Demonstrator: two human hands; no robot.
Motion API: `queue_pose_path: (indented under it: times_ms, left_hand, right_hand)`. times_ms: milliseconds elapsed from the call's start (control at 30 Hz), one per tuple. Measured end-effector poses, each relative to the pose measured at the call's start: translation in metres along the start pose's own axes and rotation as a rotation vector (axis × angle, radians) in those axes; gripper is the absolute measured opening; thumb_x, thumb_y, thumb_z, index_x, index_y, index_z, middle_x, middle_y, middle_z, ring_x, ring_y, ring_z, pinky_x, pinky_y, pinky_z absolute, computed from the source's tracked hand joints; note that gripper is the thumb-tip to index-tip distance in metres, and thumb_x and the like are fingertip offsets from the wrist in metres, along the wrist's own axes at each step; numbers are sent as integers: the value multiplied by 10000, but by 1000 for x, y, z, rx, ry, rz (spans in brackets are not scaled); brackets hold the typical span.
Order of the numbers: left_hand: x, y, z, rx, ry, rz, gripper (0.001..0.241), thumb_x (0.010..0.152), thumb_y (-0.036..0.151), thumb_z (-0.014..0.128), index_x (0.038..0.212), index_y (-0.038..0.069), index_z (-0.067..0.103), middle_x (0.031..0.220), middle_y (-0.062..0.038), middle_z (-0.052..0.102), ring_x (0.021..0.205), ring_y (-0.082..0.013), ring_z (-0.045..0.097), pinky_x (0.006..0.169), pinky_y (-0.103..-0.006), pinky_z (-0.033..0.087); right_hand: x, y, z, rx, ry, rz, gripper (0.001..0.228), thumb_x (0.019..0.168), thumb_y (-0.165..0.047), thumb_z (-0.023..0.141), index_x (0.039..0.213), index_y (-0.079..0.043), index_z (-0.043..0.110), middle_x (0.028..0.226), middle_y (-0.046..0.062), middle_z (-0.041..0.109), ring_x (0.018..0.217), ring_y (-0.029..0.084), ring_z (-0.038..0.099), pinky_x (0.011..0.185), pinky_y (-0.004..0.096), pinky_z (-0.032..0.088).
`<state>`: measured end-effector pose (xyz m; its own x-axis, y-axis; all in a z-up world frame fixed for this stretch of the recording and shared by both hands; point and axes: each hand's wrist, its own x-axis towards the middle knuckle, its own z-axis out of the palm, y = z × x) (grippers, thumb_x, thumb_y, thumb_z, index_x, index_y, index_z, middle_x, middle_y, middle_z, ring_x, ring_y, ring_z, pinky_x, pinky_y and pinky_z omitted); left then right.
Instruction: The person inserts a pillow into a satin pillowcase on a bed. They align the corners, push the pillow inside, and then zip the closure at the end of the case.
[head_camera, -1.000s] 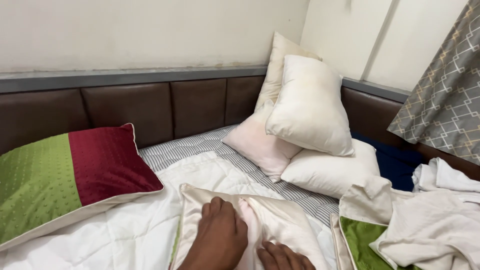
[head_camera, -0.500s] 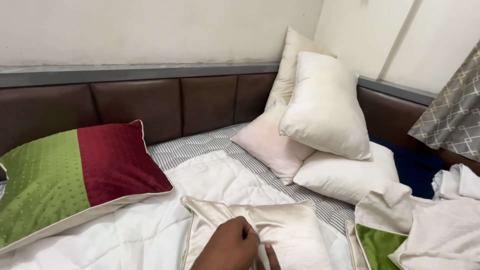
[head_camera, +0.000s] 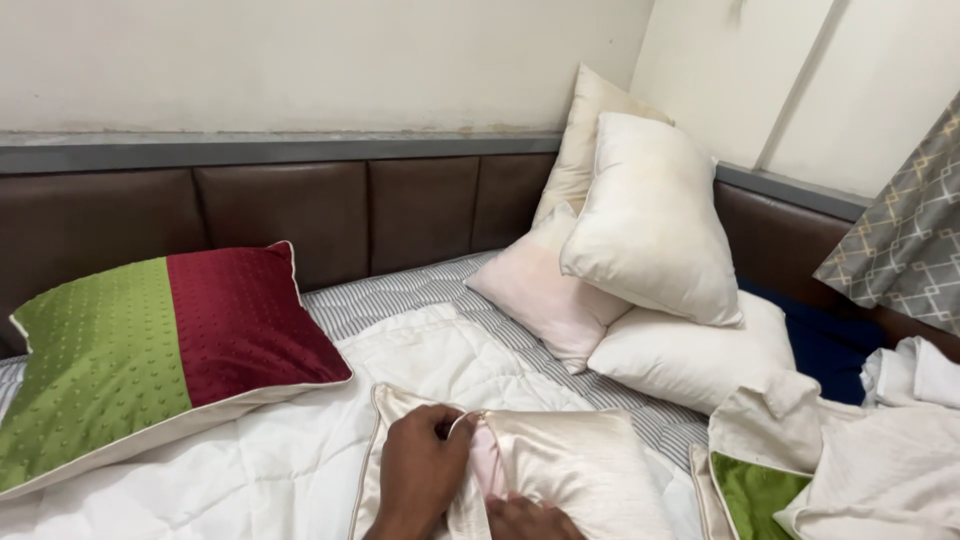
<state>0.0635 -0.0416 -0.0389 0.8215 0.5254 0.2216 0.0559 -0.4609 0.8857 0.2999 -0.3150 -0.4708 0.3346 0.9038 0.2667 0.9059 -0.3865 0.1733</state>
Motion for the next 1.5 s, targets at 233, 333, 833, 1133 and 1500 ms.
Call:
queue_pose_path:
  times_ms: [233,333,833,1133,1500]
  left_hand:
    - [-7,21,-1,6,-32,-9,321,886,337,654,900,44,785,828,-126,735,757,-324,717,737,-429,542]
    - [-5,15,2,-41,15,71,296,853,313,679,913,49,799,793,-141,725,749,-331,709,723,-425,538]
    - [-15,34,6,-18,-126,171,249,847,261,672,912,60,803,778,-139,697,726,-331,705,681,-433,528]
    - [-21,38,6,-103,-11,120,263,836,266,690,904,46,815,684,-144,686,625,-299,699,632,-412,532]
    - [-11,33,-3,-39,-23,116,287,837,269,682,916,21,802,728,-163,710,652,-320,709,652,-415,542]
  right_hand:
    - [144,-128,-490,1086,304,1076,254,947,-208,689,1160,-79,739,728,148,726,594,211,624,571,384,517]
    - [155,-102,-472,632,304,656,203,885,-170,726,1047,-58,773,773,44,773,628,160,701,613,318,556]
    - [156,-143,-434,690,548,701,266,839,-63,695,1097,-90,752,837,79,708,592,217,657,557,335,519]
    - [158,-144,-426,664,675,639,164,835,-81,743,995,-64,775,824,62,725,574,175,653,547,320,519]
    - [170,-132,-446,645,589,433,114,882,-78,683,976,-25,719,839,101,710,655,251,658,599,341,516]
